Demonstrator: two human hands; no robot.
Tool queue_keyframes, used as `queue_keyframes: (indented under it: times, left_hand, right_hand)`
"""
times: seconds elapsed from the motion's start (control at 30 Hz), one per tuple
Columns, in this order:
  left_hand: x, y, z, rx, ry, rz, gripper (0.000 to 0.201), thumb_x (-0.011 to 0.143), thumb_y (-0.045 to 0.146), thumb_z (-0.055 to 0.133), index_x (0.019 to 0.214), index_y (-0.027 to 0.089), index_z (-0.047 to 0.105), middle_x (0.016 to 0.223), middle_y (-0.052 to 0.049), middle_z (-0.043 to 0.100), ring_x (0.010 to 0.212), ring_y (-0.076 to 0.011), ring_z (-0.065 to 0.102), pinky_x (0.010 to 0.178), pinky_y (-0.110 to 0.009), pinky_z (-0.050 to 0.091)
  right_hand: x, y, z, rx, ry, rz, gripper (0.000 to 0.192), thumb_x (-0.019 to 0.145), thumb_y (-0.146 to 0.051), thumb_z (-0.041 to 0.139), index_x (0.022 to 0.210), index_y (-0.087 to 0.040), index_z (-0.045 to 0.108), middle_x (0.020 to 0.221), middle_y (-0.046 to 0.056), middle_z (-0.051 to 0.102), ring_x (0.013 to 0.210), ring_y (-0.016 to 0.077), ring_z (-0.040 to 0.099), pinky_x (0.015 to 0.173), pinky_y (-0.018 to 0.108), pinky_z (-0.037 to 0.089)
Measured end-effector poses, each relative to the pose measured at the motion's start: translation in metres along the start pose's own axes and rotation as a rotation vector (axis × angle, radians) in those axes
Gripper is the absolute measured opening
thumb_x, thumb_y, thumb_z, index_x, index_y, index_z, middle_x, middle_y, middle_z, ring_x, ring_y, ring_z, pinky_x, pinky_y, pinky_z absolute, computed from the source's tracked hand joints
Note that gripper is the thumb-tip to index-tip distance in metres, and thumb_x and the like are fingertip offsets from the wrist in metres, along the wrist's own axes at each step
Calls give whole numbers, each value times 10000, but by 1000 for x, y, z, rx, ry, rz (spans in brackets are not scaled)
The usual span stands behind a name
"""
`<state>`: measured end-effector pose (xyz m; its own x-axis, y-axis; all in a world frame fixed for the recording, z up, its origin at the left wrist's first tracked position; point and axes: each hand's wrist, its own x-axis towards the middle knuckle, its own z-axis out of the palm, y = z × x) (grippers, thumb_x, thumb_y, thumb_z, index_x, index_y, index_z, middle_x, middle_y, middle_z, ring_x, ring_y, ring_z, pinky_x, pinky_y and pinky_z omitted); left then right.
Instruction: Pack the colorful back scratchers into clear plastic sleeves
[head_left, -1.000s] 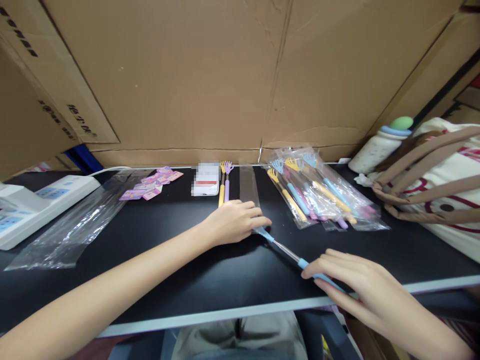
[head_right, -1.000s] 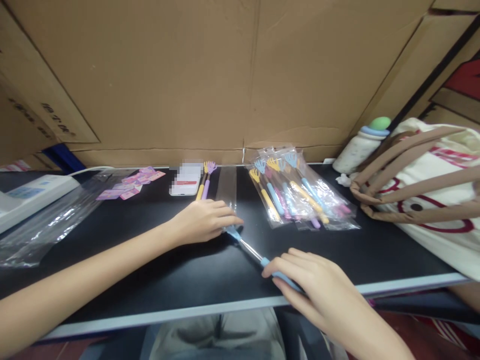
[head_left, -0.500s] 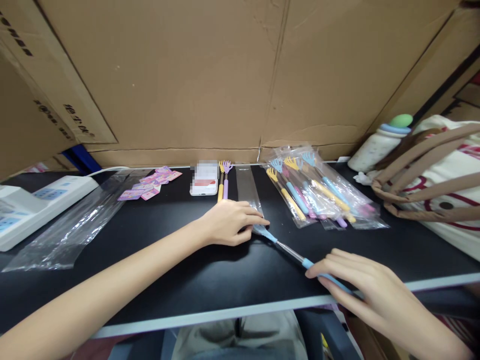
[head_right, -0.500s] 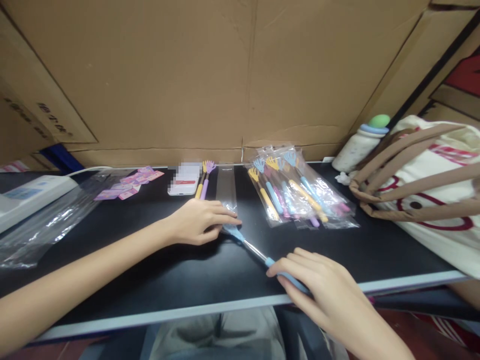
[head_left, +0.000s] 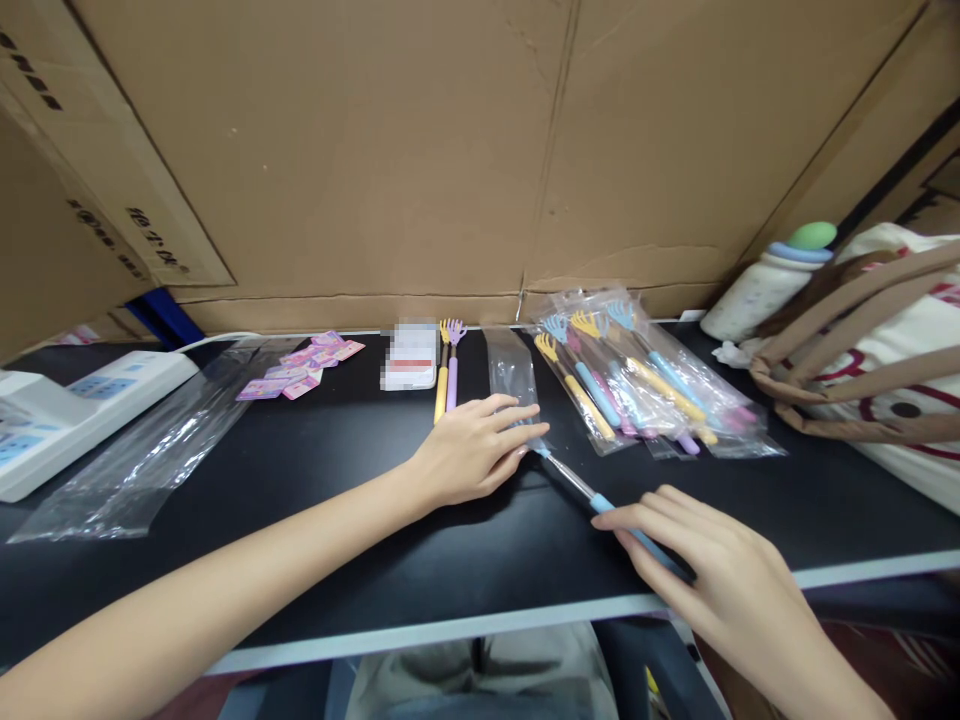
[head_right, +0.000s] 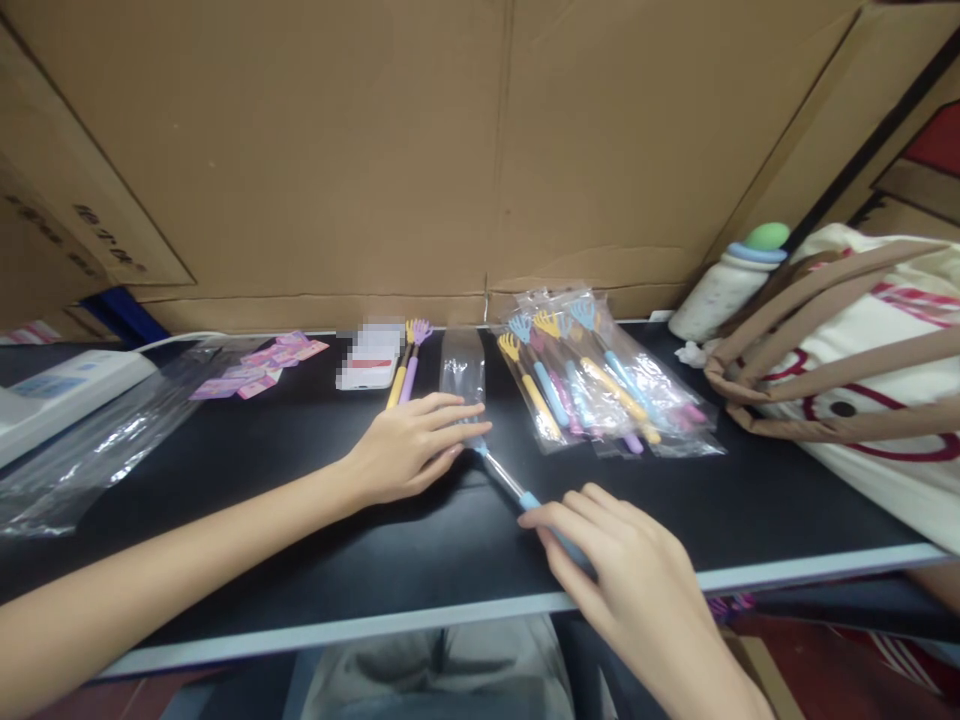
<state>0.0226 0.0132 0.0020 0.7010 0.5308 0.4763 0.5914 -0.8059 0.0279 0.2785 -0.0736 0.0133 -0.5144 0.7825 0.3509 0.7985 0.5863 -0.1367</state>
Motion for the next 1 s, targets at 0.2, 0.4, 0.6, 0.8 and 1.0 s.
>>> queue_keyframes:
  times: [0.2, 0.4, 0.6, 0.8, 1.0]
  left_hand:
    - [-2, 2, 4, -63, 39, -35, 360, 962, 268, 370, 1247, 213, 582, 1351, -32, 533, 1274, -222, 407, 1071, -399, 371]
    - [-1, 11, 1, -35, 9, -29, 371, 964, 279, 357, 1272, 238, 560, 1382, -33, 502, 1148, -235, 469, 973, -414, 412]
    - [-1, 16, 0, -10, -40, -46, 376, 980, 313, 333, 1285, 238, 540, 1367, -32, 517, 1065, -217, 497, 872, -375, 420]
    - [-2, 15, 2, -3, -89, -49, 383, 982, 335, 327, 1277, 231, 549, 1339, -31, 545, 1073, -214, 507, 860, -370, 413]
    - [-2, 12, 2, -4, -78, -31, 380, 978, 328, 338, 1271, 225, 557, 1316, -33, 567, 1082, -218, 506, 866, -378, 407]
  right_hand:
    - [2, -2, 8, 8, 32, 58, 174, 913, -252, 469, 955, -287, 634, 803, -20, 662, 779, 181, 608, 670, 299, 441]
    - [4, -7, 13, -21, 76, 97, 188, 926, -271, 446, 953, -288, 631, 823, -15, 660, 798, 182, 606, 662, 297, 419]
    - [18, -20, 18, -14, 63, 105, 219, 923, -230, 418, 996, -272, 620, 827, 0, 645, 818, 182, 588, 678, 293, 428]
    - [32, -28, 17, -50, -8, 57, 198, 872, -249, 488, 1017, -250, 624, 881, 28, 642, 865, 208, 580, 675, 309, 444]
    - [42, -28, 21, -85, -56, 22, 269, 859, -279, 528, 1110, -238, 613, 986, 67, 630, 943, 244, 566, 736, 355, 476]
